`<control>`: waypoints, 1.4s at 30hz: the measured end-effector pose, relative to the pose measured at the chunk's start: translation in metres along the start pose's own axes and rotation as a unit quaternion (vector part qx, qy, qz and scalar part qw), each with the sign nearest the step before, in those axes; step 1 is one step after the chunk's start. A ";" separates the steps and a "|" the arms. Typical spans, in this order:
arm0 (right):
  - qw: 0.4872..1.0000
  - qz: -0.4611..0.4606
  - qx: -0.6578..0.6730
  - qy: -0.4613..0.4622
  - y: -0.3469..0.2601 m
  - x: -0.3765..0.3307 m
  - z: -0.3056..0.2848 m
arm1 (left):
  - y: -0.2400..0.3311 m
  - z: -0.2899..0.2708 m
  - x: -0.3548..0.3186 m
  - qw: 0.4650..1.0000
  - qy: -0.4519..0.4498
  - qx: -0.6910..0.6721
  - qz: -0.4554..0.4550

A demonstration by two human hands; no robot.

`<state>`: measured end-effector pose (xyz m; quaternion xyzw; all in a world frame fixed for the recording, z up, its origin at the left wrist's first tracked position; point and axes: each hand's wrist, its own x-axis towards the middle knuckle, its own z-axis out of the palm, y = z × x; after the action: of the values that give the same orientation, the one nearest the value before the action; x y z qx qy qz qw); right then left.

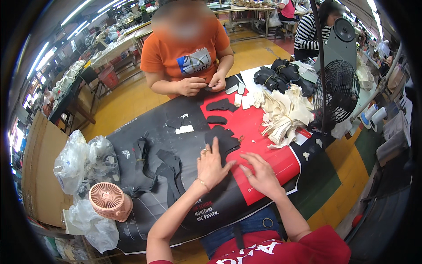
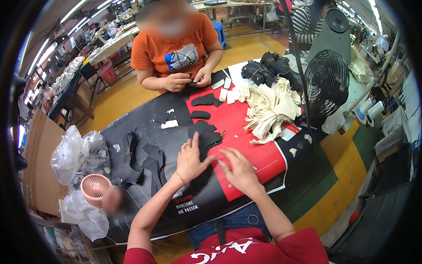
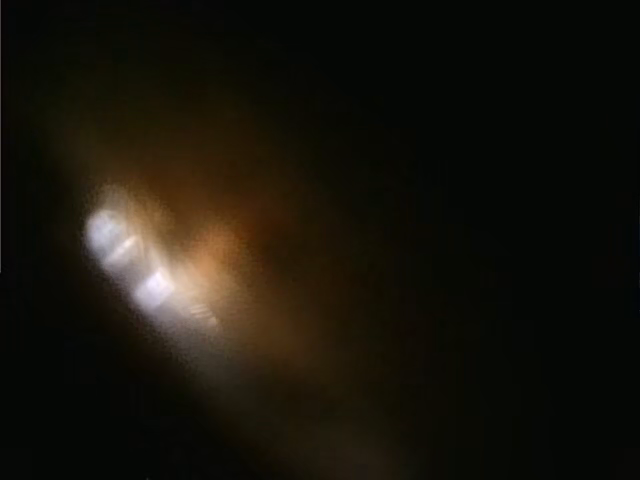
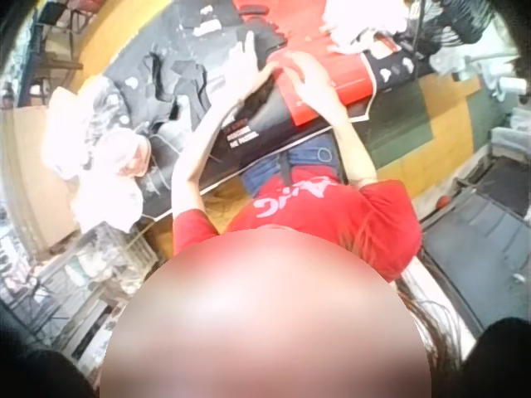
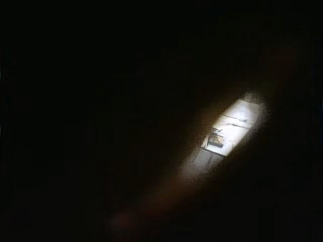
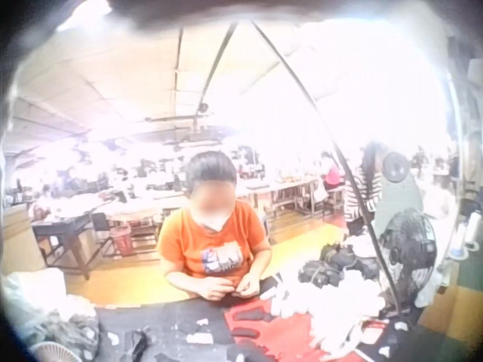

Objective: The person assembles gloves by hand at a workstation. They pick black glove pieces and white inserts, align and insert the inserts into the glove pieces, and place the assembled units on the table. The process is repeated for multiple gloves.

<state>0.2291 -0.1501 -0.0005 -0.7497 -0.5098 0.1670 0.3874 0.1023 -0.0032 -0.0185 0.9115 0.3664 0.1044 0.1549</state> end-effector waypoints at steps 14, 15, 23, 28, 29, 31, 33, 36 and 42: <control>0.993 -0.100 -0.057 0.021 0.019 -0.016 -0.005 | -0.046 -0.015 0.043 0.978 0.047 0.065 0.195; 0.990 -0.119 -0.078 0.020 0.019 -0.008 -0.003 | -0.051 -0.022 0.028 0.982 0.101 0.056 0.149; 0.936 -0.294 -0.194 -0.011 0.023 0.098 0.021 | -0.081 -0.029 -0.103 0.956 0.115 0.104 -0.251; 0.922 -0.322 -0.185 -0.110 0.033 0.140 0.048 | -0.075 -0.033 -0.150 0.987 0.080 0.065 -0.125; 0.927 -0.307 -0.175 -0.126 0.036 0.142 0.051 | -0.071 -0.037 -0.159 0.991 0.054 0.052 -0.110; 0.922 -0.328 -0.172 -0.111 0.040 0.144 0.056 | -0.059 -0.042 -0.175 0.997 0.015 0.024 -0.072; 0.919 -0.338 -0.174 -0.102 0.041 0.144 0.060 | -0.046 -0.041 -0.184 1.000 -0.022 0.020 -0.010; 0.910 -0.371 -0.153 -0.102 0.032 0.150 0.075 | -0.027 -0.029 -0.178 0.998 -0.034 0.000 0.056; 0.865 -0.457 -0.121 -0.169 -0.025 0.148 0.156 | 0.046 0.012 -0.119 0.994 0.013 -0.058 -0.087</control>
<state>0.1756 0.0507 -0.0608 -0.4345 -0.8691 0.0324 0.2344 0.0501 -0.1205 -0.0226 0.8641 0.4400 0.1234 0.2110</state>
